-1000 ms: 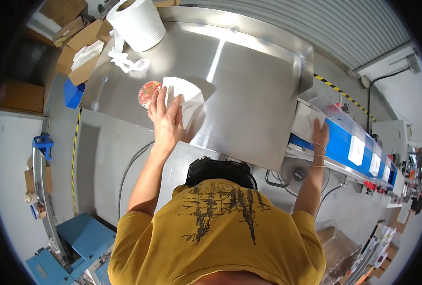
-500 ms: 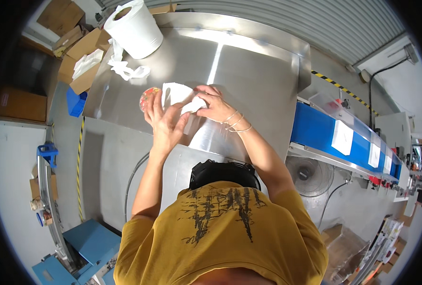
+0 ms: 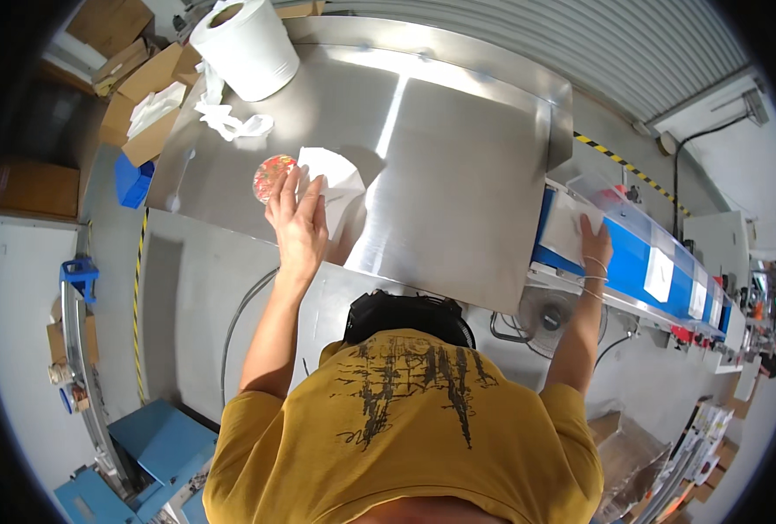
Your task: The person is moving and aligning stacks of napkins or paper blocks between a conveyor belt and an industrial machine.
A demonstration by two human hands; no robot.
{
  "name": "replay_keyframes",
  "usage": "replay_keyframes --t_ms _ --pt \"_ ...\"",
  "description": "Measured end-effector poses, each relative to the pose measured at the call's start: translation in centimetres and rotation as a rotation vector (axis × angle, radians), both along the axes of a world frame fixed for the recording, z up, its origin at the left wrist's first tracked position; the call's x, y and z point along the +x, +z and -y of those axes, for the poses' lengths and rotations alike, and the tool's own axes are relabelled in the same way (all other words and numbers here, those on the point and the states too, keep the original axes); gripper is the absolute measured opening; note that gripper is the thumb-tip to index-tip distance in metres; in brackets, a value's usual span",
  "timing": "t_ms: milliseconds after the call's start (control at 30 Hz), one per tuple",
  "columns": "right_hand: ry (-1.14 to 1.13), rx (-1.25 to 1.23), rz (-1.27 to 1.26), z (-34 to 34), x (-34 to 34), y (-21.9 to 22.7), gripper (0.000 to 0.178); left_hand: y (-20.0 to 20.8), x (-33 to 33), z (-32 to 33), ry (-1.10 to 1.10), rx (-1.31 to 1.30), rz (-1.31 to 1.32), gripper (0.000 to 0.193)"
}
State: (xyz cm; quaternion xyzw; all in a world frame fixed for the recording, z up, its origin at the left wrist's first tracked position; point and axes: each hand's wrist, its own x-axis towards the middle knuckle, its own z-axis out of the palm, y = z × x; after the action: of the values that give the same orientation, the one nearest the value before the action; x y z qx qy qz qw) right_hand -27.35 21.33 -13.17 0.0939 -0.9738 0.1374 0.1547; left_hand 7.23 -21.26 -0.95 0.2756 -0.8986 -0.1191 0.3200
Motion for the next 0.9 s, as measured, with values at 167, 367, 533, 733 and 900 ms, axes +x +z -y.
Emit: replay_keyframes --t_ms 167,367,533,733,900 --pt "0.216 -0.13 -0.003 10.1 5.5 9.3 0.061 0.3 0.0 -0.3 -0.019 -0.048 -0.009 0.03" --pt "1.225 -0.556 0.684 29.8 15.3 11.0 0.052 1.0 0.3 -0.1 -0.073 -0.013 0.011 0.024" --pt "1.39 -0.48 0.084 33.6 15.0 6.0 0.048 1.6 -0.4 0.3 -0.046 0.033 -0.01 0.061" --pt "0.552 -1.016 0.887 22.9 12.8 5.3 0.042 1.7 0.8 2.0 0.014 0.106 0.05 0.062" --pt "0.546 0.429 -0.113 0.4 1.1 -6.1 0.049 1.7 0.4 2.0 -0.073 0.083 -0.038 0.036"
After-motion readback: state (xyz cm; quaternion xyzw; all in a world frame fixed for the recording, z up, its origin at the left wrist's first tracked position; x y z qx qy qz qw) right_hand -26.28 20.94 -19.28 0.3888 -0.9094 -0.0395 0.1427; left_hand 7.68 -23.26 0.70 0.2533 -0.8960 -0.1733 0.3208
